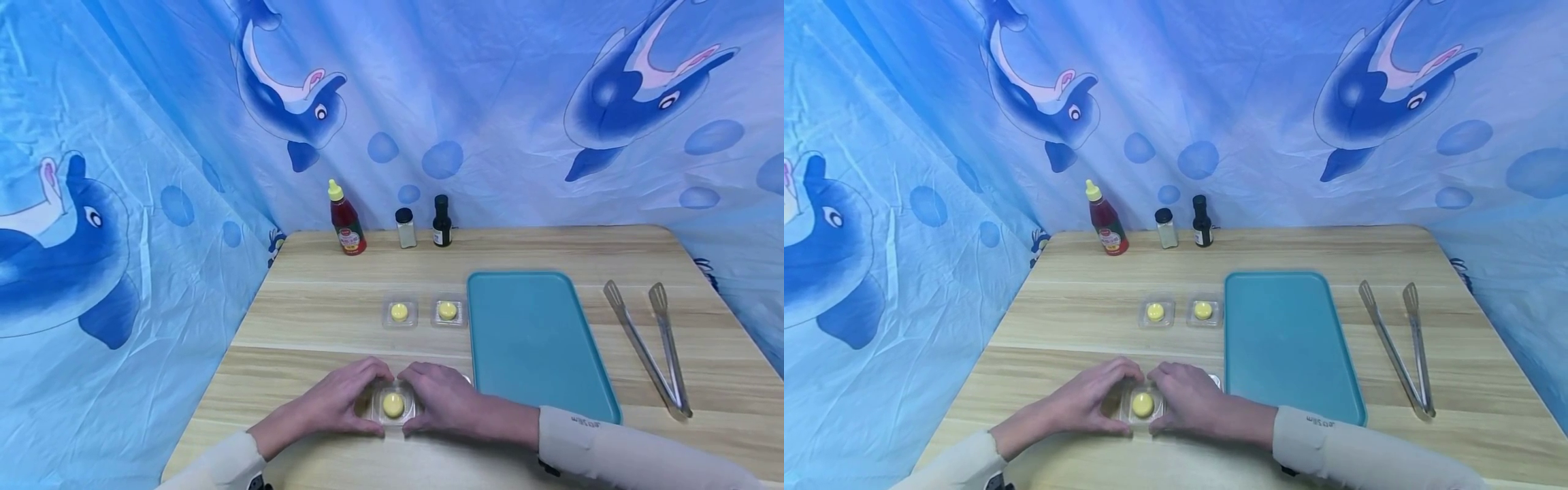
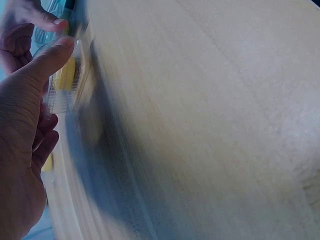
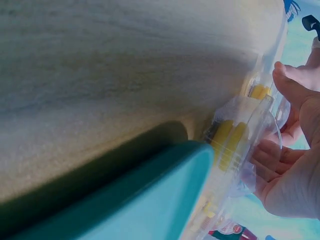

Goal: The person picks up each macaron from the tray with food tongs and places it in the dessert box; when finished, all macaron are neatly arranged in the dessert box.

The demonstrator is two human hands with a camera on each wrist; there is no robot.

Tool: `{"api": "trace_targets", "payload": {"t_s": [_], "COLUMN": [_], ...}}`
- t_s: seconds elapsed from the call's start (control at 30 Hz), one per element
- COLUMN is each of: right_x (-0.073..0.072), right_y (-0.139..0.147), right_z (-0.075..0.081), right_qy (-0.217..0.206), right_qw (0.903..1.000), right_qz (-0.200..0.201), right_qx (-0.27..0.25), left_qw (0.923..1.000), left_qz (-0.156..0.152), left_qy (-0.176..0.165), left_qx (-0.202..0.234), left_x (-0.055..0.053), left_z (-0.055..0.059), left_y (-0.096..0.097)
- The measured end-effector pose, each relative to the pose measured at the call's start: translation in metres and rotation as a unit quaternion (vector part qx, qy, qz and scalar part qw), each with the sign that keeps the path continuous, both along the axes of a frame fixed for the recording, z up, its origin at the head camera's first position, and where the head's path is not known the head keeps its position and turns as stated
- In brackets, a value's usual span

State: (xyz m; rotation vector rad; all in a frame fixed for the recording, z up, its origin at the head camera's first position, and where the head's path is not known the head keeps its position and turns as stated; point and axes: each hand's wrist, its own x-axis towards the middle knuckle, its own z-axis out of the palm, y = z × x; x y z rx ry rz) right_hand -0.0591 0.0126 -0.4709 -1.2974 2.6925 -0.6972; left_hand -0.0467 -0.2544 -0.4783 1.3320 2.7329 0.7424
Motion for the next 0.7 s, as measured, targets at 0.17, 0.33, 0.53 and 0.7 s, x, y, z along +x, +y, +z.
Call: {"api": "trace_targets", "payload": {"t_s": [0.17, 0.33, 0.53, 0.7], "right_x": [-0.001, -0.003, -0.005, -0.006], "right_y": [0.004, 0.016, 0.034, 0.048], "right_z": [0.007, 0.016, 0.025, 0.029], "right_qy": [0.012, 0.018, 0.001, -0.004], "right_qw": [0.9998, 0.9995, 0.9995, 0.9991], "right_qz": [0.002, -0.006, -0.021, -0.039], "right_qx": [0.018, 0.027, 0.025, 0.014], "left_qw": [0.9999, 0.9997, 0.9993, 0.9992], "left_qz": [0.001, 0.007, 0.017, 0.017], "left_qy": [0.009, 0.013, 0.008, 0.007], "left_qx": [-0.008, -0.019, -0.032, -0.037], "left_x": [-0.002, -0.005, -0.008, -0.010], "left_z": [0.000, -0.001, 0.000, 0.003], "left_y": [0.000, -0.001, -0.002, -0.003]}}
